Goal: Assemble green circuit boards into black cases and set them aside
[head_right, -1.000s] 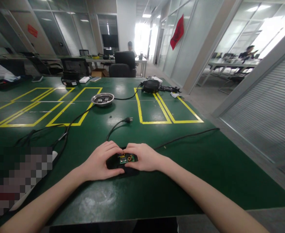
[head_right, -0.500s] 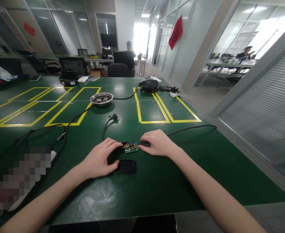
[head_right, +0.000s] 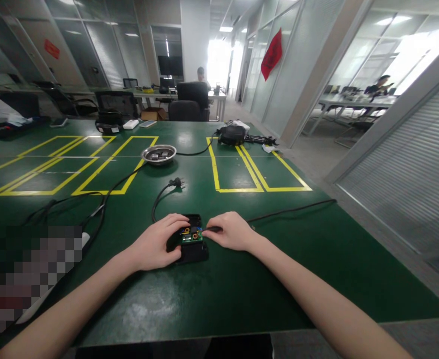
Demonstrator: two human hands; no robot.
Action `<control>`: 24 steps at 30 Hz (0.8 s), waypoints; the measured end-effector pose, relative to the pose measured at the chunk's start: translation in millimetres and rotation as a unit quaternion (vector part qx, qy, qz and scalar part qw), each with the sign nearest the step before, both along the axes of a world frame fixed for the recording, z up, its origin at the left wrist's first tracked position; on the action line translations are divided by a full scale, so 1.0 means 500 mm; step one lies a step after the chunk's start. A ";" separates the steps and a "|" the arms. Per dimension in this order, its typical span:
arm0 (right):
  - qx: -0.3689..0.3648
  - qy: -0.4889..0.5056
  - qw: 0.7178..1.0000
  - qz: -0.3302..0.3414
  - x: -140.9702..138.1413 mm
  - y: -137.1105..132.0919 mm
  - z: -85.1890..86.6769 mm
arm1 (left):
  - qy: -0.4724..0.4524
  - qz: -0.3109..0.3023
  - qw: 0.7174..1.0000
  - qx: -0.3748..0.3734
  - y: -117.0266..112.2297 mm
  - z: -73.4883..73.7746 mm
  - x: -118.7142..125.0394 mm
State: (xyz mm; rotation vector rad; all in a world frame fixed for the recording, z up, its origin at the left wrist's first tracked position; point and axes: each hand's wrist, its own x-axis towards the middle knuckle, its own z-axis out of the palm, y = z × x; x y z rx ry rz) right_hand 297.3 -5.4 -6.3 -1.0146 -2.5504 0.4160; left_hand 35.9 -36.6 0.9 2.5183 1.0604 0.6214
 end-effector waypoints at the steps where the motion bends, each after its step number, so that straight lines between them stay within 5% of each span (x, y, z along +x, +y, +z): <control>1: 0.004 0.000 1.000 -0.008 -0.003 -0.002 -0.001 | -0.007 -0.005 1.000 0.000 0.003 -0.001 -0.001; 24: 0.073 -0.003 0.995 -0.061 -0.021 -0.013 -0.009 | -0.052 -0.029 0.998 0.035 0.019 -0.008 -0.020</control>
